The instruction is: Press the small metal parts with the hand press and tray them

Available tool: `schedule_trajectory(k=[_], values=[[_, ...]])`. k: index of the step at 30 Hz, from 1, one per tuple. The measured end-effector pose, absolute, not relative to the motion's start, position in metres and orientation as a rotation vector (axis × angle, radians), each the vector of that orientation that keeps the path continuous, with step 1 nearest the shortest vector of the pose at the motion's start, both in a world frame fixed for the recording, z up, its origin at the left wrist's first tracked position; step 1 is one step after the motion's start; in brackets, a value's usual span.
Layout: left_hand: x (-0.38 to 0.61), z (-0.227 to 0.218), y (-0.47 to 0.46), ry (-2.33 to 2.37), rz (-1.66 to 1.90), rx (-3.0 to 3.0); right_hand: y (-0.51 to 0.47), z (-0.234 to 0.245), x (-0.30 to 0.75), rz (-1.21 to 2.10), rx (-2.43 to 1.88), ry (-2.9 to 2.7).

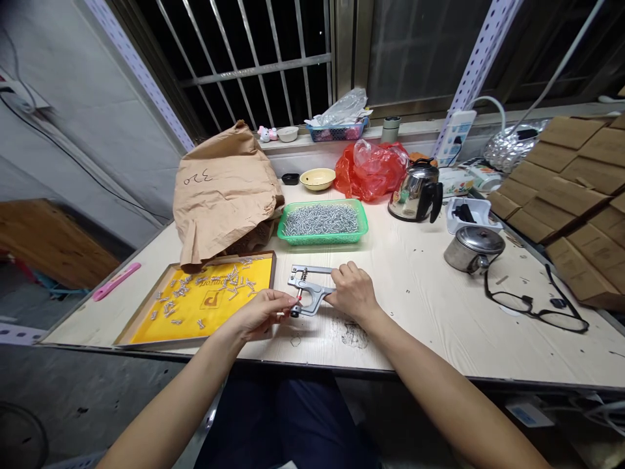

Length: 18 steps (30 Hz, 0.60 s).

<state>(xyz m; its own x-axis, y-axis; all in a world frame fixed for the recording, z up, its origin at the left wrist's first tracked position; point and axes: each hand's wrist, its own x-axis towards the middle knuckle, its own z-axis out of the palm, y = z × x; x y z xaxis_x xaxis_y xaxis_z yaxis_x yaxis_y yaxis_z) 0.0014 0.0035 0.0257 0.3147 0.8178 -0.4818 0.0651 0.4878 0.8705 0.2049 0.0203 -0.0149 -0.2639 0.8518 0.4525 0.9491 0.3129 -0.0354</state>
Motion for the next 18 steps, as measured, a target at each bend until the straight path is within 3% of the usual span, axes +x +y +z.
schedule_trajectory(k=[9,15,18], values=[[0.017,0.012,0.018,1.385,0.902,1.117,0.029,-0.016,0.206,-0.268,-1.717,-1.935],[0.020,0.033,0.112,1.485,1.261,1.291,0.036,-0.023,0.218,-0.233,-1.811,-1.898],[0.017,0.049,0.156,1.535,1.170,1.489,0.038,-0.025,0.219,-0.237,-1.780,-1.925]])
